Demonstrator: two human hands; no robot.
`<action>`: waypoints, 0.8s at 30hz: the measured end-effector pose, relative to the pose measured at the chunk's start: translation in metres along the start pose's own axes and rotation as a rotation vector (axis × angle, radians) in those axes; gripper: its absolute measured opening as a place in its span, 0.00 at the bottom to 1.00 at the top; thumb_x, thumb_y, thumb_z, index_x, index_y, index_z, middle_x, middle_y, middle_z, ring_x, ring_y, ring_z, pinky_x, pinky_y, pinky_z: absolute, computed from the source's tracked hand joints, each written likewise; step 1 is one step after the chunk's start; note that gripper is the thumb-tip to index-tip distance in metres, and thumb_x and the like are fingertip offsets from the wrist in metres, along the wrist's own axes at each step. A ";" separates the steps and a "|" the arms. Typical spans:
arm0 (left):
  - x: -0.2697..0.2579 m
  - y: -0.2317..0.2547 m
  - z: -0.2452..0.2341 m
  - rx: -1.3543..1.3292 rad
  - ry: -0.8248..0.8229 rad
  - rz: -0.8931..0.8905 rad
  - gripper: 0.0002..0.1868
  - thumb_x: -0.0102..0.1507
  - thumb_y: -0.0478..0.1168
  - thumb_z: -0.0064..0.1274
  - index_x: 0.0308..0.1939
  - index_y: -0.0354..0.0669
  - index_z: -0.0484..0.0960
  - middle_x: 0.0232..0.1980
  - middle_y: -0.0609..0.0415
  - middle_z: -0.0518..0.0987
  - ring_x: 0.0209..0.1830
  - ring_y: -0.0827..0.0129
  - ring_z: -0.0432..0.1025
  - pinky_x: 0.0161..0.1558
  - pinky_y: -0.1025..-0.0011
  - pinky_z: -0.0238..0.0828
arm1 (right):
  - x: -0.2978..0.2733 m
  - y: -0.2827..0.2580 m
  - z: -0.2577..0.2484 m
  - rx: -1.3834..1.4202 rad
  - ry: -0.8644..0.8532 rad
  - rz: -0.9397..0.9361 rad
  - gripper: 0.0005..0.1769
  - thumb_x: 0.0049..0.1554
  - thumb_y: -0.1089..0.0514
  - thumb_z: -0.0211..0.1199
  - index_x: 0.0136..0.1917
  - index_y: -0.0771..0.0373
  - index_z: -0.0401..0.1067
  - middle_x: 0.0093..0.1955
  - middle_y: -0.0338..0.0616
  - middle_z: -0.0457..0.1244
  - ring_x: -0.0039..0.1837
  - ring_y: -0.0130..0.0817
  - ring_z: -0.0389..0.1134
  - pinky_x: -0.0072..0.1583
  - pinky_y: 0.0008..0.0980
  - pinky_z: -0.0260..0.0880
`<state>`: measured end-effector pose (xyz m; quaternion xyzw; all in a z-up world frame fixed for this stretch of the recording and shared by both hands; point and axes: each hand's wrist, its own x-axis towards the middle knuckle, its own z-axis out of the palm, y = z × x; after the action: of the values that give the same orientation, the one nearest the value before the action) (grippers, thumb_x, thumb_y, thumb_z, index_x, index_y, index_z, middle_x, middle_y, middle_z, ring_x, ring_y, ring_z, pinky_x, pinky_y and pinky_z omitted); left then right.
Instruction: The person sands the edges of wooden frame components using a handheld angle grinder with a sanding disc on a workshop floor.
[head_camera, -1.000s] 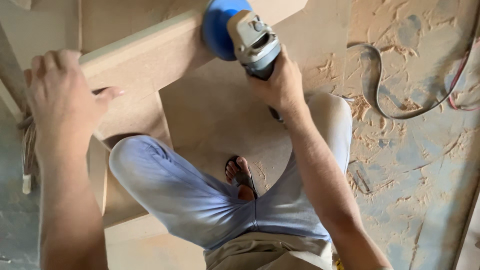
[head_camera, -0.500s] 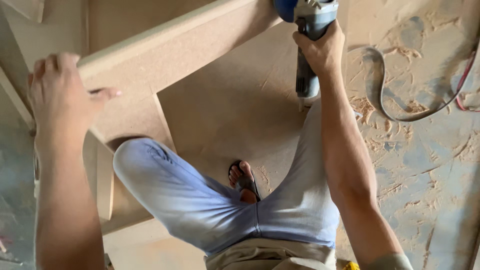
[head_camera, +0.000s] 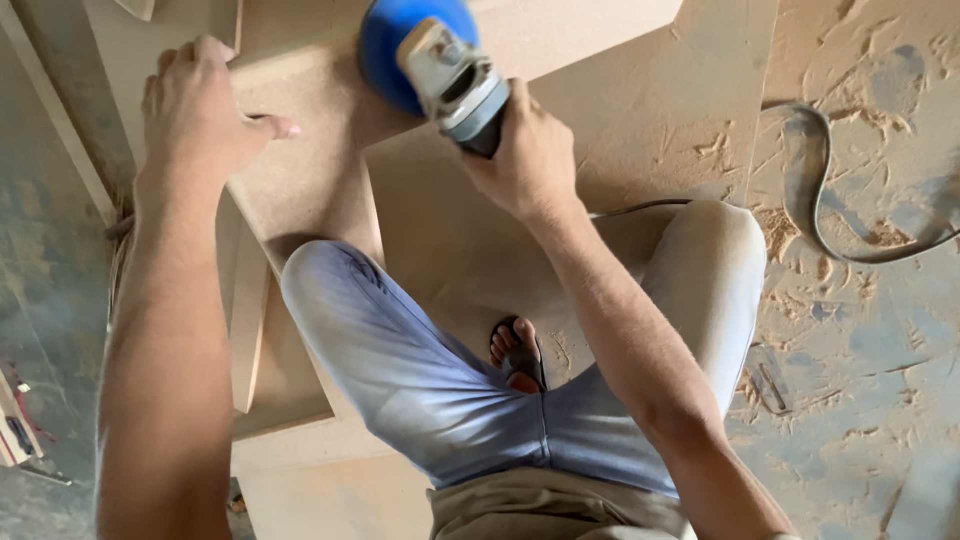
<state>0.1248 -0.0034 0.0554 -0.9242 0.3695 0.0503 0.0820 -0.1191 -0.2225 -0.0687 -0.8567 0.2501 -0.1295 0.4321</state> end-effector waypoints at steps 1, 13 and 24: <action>0.002 -0.002 -0.002 -0.001 -0.008 -0.010 0.52 0.47 0.59 0.80 0.63 0.29 0.74 0.62 0.33 0.76 0.65 0.43 0.67 0.63 0.49 0.61 | 0.004 -0.007 0.002 0.000 -0.005 -0.025 0.38 0.51 0.43 0.76 0.58 0.71 0.59 0.43 0.57 0.69 0.43 0.53 0.74 0.45 0.48 0.76; 0.007 -0.004 -0.004 -0.005 -0.093 -0.030 0.54 0.48 0.60 0.78 0.66 0.27 0.73 0.62 0.32 0.76 0.67 0.43 0.66 0.66 0.49 0.59 | 0.012 0.051 0.000 0.037 0.146 0.030 0.37 0.53 0.44 0.78 0.59 0.68 0.61 0.44 0.53 0.71 0.44 0.47 0.76 0.46 0.43 0.79; 0.008 -0.008 0.000 0.026 -0.101 0.001 0.54 0.49 0.60 0.79 0.66 0.25 0.72 0.63 0.30 0.75 0.67 0.41 0.66 0.65 0.49 0.60 | 0.037 0.219 -0.057 0.131 0.416 0.050 0.28 0.49 0.57 0.81 0.56 0.70 0.72 0.48 0.51 0.73 0.49 0.40 0.77 0.53 0.38 0.80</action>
<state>0.1361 -0.0037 0.0555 -0.9192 0.3660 0.0922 0.1125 -0.1825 -0.3911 -0.2110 -0.7752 0.3461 -0.3089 0.4288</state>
